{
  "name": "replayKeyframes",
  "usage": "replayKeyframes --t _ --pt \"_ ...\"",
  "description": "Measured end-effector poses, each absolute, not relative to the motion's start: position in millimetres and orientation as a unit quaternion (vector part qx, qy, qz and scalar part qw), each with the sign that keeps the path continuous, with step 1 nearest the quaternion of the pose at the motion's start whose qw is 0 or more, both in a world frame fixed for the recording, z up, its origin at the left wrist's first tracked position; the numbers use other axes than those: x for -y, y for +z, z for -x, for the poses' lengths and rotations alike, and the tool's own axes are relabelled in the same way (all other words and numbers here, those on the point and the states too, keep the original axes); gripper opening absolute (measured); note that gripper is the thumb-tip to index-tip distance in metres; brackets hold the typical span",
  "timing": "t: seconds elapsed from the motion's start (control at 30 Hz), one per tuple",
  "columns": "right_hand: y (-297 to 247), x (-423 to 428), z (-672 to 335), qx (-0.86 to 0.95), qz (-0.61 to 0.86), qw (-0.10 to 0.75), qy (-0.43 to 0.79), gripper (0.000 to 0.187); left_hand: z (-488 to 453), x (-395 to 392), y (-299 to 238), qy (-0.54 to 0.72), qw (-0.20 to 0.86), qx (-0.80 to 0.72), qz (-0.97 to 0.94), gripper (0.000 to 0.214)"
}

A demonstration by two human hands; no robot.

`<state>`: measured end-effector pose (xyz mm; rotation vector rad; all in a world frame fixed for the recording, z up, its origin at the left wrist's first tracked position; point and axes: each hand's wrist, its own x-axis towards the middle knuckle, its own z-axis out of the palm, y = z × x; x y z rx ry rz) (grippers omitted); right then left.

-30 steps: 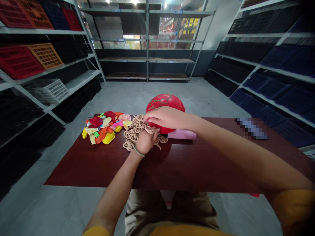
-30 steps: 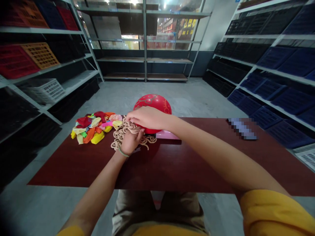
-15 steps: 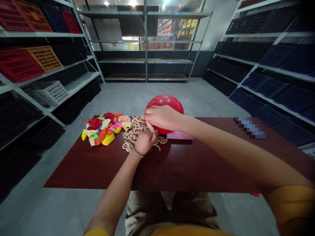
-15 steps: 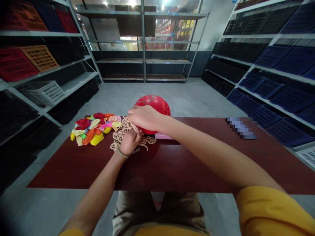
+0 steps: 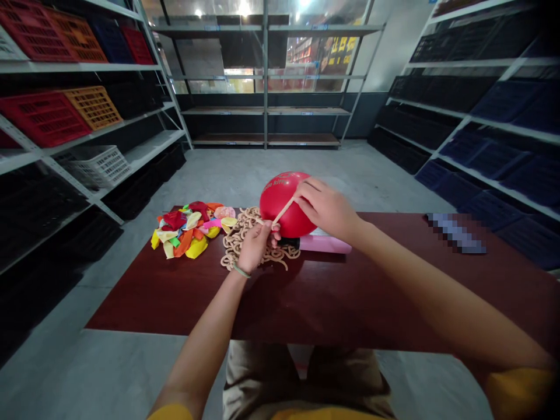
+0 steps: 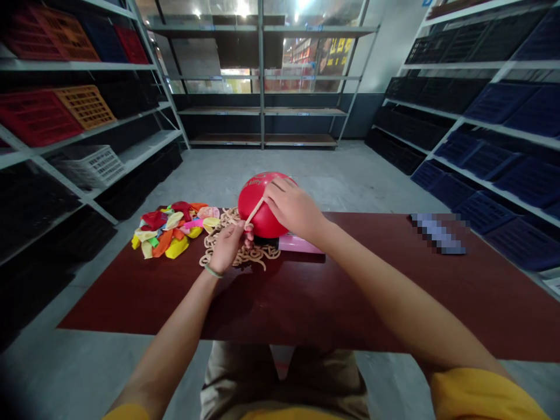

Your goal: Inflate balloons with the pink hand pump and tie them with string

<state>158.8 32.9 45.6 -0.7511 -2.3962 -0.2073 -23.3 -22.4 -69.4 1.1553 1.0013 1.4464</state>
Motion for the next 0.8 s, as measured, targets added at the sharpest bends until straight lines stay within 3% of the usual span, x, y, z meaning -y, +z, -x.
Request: replayKeyframes --t 0.17,0.43,0.67,0.8 --pt "28 -12 -178 0.89 0.253 0.372 -0.075 0.014 23 23 -64 0.627 0.547 -0.372 -0.412 0.035" --pt "-10 -4 -190 0.902 0.285 0.319 -0.053 0.012 23 21 -67 0.636 0.509 -0.392 -0.428 0.032" --pt "-34 -2 -173 0.822 0.33 0.438 0.154 0.022 19 25 -73 0.534 0.461 -0.445 -0.551 0.029" --pt "-52 -4 -164 0.841 0.307 0.409 0.175 0.023 14 29 -80 0.504 0.447 -0.442 -0.591 0.023"
